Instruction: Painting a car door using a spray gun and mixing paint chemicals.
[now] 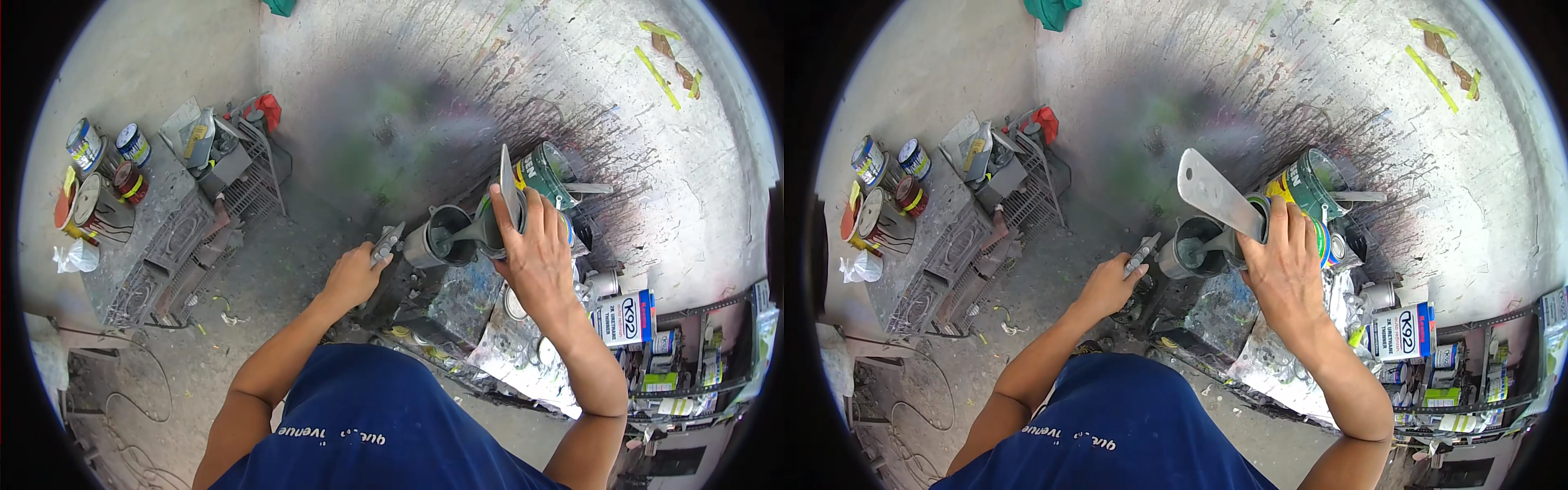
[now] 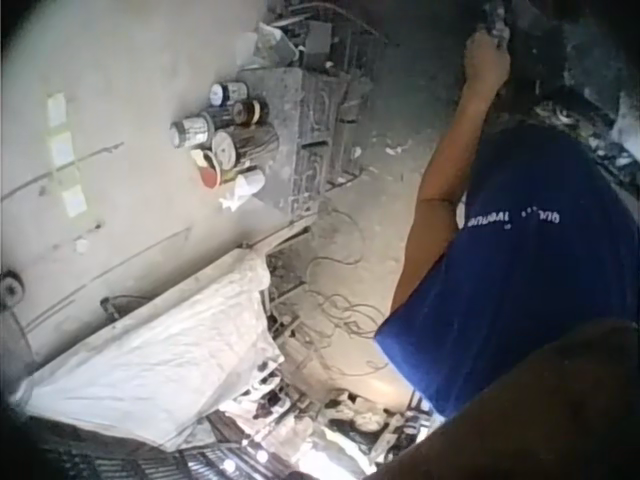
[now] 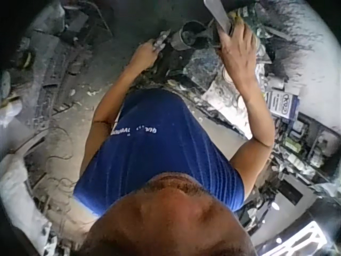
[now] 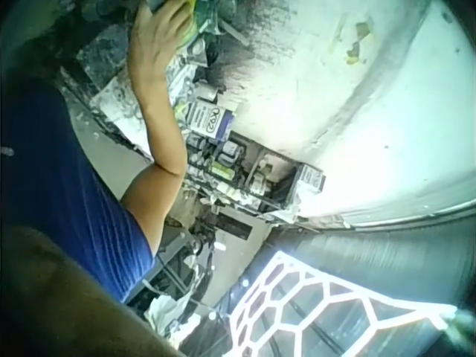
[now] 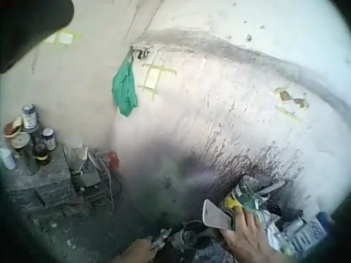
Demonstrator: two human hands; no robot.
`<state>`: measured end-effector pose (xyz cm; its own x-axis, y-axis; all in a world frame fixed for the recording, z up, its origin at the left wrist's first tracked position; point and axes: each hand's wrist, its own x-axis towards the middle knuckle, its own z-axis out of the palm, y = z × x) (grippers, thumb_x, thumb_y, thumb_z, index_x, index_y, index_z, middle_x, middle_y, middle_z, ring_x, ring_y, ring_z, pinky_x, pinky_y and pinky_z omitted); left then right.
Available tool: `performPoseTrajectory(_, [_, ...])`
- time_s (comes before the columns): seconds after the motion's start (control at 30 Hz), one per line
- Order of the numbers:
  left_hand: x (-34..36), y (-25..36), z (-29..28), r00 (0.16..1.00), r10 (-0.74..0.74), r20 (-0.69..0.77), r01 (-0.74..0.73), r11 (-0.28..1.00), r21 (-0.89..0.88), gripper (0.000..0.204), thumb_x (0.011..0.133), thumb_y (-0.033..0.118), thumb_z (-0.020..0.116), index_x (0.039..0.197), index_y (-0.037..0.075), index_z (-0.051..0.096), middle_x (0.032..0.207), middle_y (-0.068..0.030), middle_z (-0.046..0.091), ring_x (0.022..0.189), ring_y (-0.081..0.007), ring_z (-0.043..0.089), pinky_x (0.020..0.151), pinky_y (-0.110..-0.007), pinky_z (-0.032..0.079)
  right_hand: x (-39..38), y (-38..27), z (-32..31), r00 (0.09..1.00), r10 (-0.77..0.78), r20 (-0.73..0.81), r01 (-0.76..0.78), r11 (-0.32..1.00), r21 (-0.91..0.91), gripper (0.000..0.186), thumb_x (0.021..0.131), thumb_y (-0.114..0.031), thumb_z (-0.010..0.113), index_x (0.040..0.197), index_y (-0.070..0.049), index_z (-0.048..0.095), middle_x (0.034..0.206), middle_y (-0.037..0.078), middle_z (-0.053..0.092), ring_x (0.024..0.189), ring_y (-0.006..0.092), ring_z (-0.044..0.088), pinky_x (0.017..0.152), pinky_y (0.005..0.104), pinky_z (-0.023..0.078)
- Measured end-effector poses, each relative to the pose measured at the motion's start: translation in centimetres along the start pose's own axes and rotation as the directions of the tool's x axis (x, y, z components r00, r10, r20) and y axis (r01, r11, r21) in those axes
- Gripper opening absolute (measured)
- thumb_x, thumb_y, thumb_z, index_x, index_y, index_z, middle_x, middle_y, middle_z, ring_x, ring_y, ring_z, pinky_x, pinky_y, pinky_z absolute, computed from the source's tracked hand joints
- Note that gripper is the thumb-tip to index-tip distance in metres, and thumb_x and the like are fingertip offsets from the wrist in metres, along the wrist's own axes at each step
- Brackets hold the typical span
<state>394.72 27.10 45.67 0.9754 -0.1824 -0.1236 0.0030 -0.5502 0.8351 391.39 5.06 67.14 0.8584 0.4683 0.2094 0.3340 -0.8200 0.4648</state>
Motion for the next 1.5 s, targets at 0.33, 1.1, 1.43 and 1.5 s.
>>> performPoseTrajectory(0.33, [0.3,-0.2,0.3,0.999,0.042,-0.013,-0.043,0.997,-0.064,0.044,0.100,0.040,0.060,0.098,-0.003,0.060,0.088,-0.0290,0.066,0.092,-0.0500,0.063,0.076,-0.053,0.047,0.3,0.2,-0.3,0.999,-0.028,-0.039,0.025,0.998,-0.056,0.063,0.071,-0.013,0.078,0.130,-0.014,0.056,0.133,0.028,0.046,0.123,0.0427,0.050,0.104,0.0523,0.044])
performPoseTrajectory(1.1, [1.0,1.8,0.8,0.999,0.020,0.035,-0.016,0.995,-0.100,0.042,0.100,0.037,0.061,0.103,-0.005,0.063,0.093,-0.0309,0.067,0.097,-0.0513,0.063,0.080,-0.053,0.048,0.4,1.8,0.8,0.991,-0.073,-0.112,0.062,0.994,-0.094,0.047,0.071,-0.007,0.073,0.116,-0.012,0.062,0.133,0.027,0.049,0.125,0.0419,0.050,0.105,0.0511,0.042])
performPoseTrajectory(1.43, [1.3,2.8,2.1,0.998,0.050,0.029,-0.047,0.994,-0.101,0.044,0.100,0.038,0.060,0.103,-0.006,0.062,0.088,-0.0287,0.067,0.091,-0.0497,0.064,0.077,-0.050,0.049,-0.6,3.4,1.7,0.990,-0.092,-0.105,0.079,0.990,-0.119,0.051,0.080,-0.011,0.070,0.129,-0.015,0.058,0.126,0.026,0.052,0.121,0.0431,0.052,0.102,0.0511,0.044])
performPoseTrajectory(1.5, [1.2,2.9,2.5,0.998,0.057,0.020,-0.055,0.993,-0.101,0.045,0.100,0.039,0.060,0.102,-0.005,0.062,0.086,-0.0285,0.067,0.089,-0.0493,0.065,0.075,-0.048,0.049,-0.8,3.9,1.1,0.998,-0.055,-0.035,0.054,0.998,-0.031,0.068,0.076,-0.014,0.076,0.139,-0.015,0.050,0.126,0.026,0.052,0.121,0.0427,0.053,0.102,0.0502,0.044])
